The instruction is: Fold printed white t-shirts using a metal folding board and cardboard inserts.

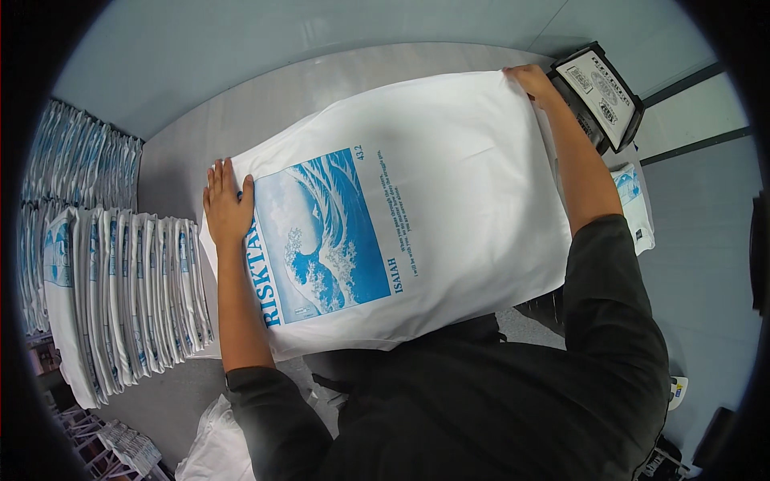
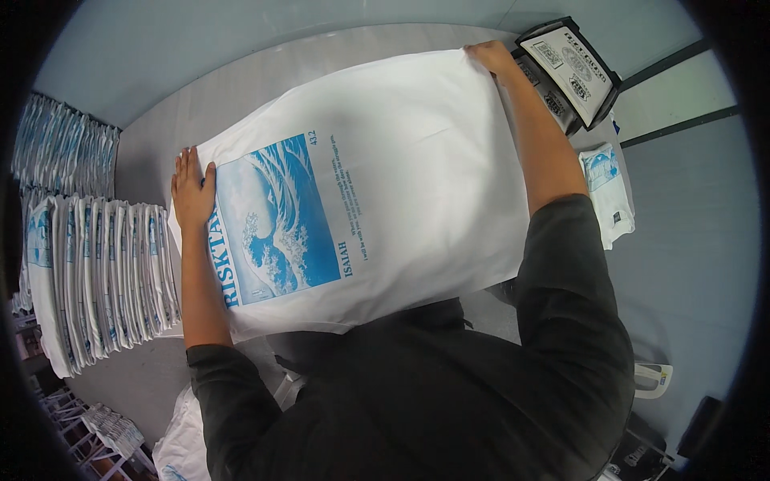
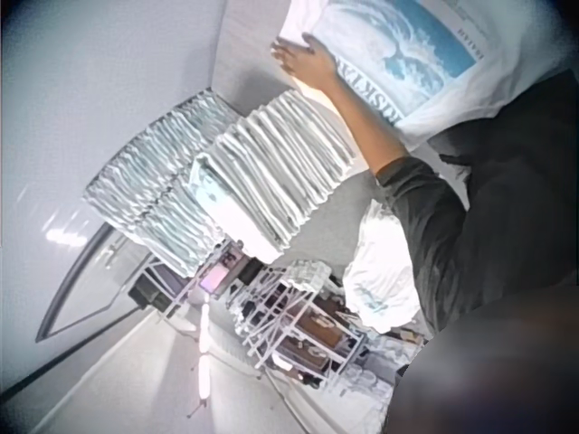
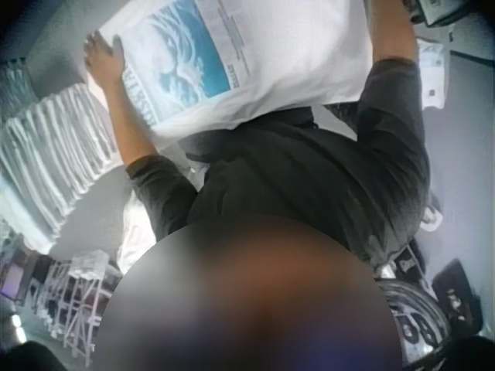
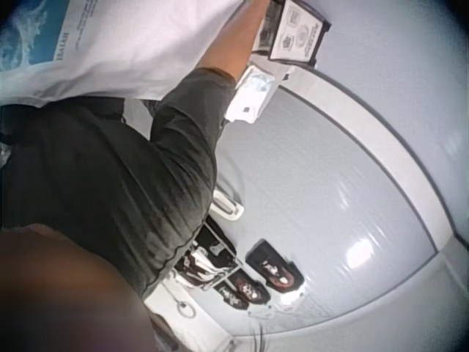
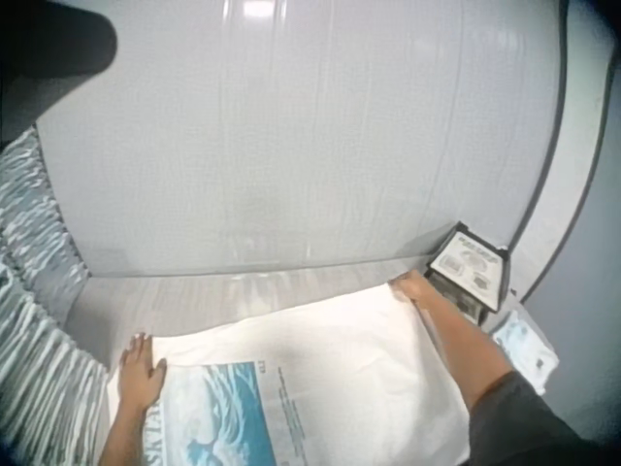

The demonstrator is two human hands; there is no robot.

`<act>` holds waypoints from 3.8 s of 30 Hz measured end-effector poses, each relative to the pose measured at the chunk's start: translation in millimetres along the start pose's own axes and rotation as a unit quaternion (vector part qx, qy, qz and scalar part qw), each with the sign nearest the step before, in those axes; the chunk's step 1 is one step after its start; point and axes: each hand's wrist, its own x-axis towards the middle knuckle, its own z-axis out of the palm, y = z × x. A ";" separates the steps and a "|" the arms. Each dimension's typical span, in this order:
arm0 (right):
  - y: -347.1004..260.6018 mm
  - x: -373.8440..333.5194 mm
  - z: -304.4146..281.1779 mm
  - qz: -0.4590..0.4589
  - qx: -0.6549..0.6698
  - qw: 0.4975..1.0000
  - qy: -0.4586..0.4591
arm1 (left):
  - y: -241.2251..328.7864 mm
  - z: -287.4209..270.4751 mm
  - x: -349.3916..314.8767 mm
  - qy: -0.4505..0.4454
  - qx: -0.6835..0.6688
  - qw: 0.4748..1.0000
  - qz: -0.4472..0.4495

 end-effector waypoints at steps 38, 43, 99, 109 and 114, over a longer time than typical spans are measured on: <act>14.9 23.2 -2.2 -0.056 -0.078 0.995 0.002 | 1.4 6.4 3.4 0.032 -0.030 0.999 0.012; 0.1 15.7 11.3 0.034 0.100 0.988 0.114 | -5.3 2.5 -1.6 0.025 -0.022 0.999 0.001; 139.1 -386.4 -8.8 0.141 -0.328 0.901 0.247 | 190.4 -69.5 -101.5 -0.114 -0.115 0.938 0.307; 150.5 -418.0 -14.1 0.148 -0.325 0.887 0.293 | 259.6 -51.6 -76.6 -0.129 -0.090 0.892 0.424; 146.6 -411.5 -31.5 0.209 -0.258 0.894 0.299 | 397.2 -67.9 -32.1 0.002 -0.216 0.822 0.527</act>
